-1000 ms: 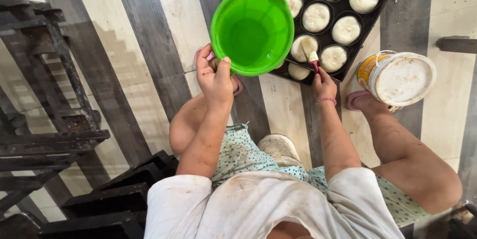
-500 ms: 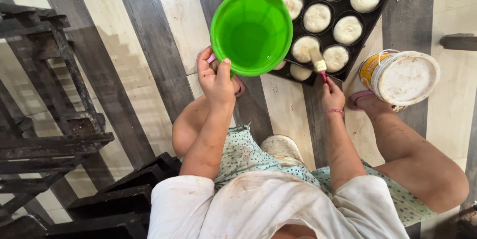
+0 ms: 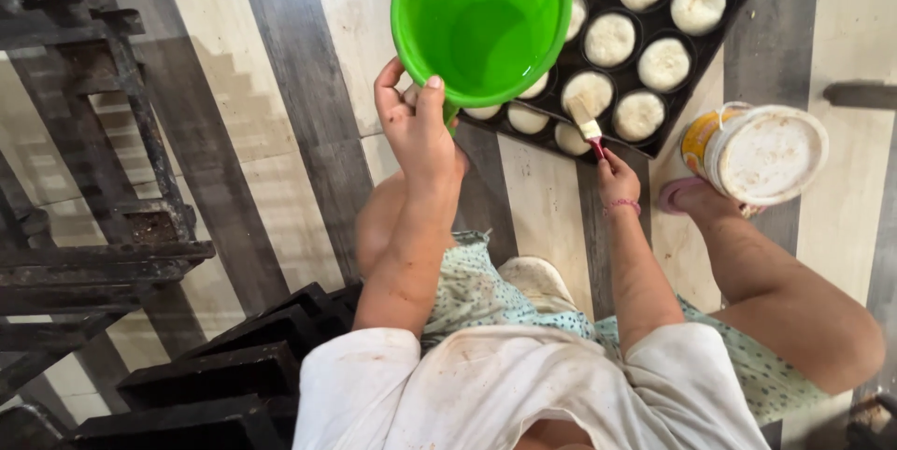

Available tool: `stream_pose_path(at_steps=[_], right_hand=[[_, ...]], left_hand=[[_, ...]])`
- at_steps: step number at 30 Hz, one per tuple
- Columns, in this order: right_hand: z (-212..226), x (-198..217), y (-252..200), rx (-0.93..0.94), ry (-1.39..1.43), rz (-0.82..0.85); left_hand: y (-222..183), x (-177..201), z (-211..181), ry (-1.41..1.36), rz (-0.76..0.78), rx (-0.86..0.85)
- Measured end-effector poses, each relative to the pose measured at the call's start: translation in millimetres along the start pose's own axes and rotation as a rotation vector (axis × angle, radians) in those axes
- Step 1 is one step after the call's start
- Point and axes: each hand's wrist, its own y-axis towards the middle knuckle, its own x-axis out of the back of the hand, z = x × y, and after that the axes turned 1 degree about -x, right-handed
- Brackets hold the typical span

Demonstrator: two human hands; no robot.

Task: The person sits on the floor of a bakery carrying a bucket, then sets it down and uses a pastry brush dipped from a green bowl of liquid to brush the tops of proofed dough buns arranged in black baking trays, working over the buns one tray at a time.

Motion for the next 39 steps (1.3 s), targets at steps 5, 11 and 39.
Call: stream_pose_path(at_steps=[5,11,39], right_hand=[[18,-11,9,0.019,0.17,-0.013],[83,-49,27,0.222,-0.019,0.082],[64,-19,6,0.22,-0.326,0.088]], left_hand=[[1,-12,-16,-0.115,-0.007,-0.12],[12,-12,-18,-0.173,-0.072,-0.214],[17,-13,-20,-0.287,-0.101,-0.198]])
